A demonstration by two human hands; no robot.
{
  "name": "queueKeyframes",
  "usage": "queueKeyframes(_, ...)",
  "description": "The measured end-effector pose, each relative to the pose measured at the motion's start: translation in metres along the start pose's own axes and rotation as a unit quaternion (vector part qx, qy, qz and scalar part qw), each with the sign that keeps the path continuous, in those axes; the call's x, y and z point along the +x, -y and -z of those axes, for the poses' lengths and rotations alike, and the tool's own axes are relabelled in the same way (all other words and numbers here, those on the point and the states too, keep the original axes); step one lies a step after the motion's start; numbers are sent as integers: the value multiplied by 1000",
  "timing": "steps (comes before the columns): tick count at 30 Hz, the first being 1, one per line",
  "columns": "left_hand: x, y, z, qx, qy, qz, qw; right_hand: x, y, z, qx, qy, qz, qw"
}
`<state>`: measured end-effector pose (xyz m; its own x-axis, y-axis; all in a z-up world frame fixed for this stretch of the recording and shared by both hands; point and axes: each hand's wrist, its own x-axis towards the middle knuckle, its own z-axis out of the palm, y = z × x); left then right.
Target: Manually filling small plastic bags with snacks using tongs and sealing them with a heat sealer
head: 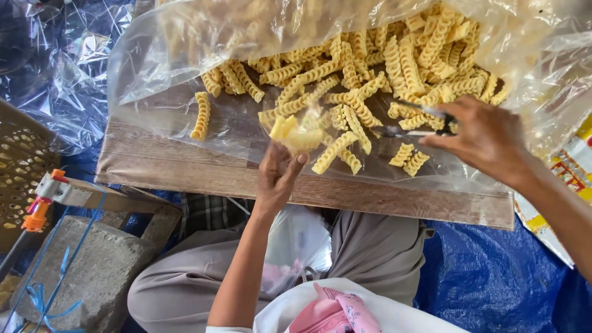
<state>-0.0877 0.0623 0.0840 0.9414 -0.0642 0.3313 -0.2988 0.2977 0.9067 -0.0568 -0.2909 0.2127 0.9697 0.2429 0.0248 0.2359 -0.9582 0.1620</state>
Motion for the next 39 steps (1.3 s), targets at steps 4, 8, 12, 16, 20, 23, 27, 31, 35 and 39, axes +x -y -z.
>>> queueKeyframes(4,-27,-11,3,-68,29,80,994,12,22,-53,42,110,-79,990)
queueKeyframes(8,-44,2,4,-98,21,156,983,26,36,-65,51,84,-42,994)
queueKeyframes(12,-34,-6,11,-55,56,206,975,41,15,-81,-11,-33,7,999)
queueKeyframes(16,-7,-6,30,86,100,184,974,45,-18,-32,-144,-195,100,965)
queueKeyframes(20,23,-30,26,258,137,111,950,54,-28,44,-460,-340,111,813)
queueKeyframes(23,38,-41,15,320,156,92,930,49,11,103,-563,-356,184,723)
queueKeyframes(27,42,-40,9,301,141,83,940,33,74,154,-583,-336,309,672)
queueKeyframes(31,36,-8,17,319,122,-7,940,41,86,148,-603,-353,350,624)
queueKeyframes(35,28,3,19,307,84,-28,948,50,110,158,-585,-399,355,611)
queueKeyframes(39,22,14,25,292,47,-56,954,65,112,143,-588,-408,343,608)
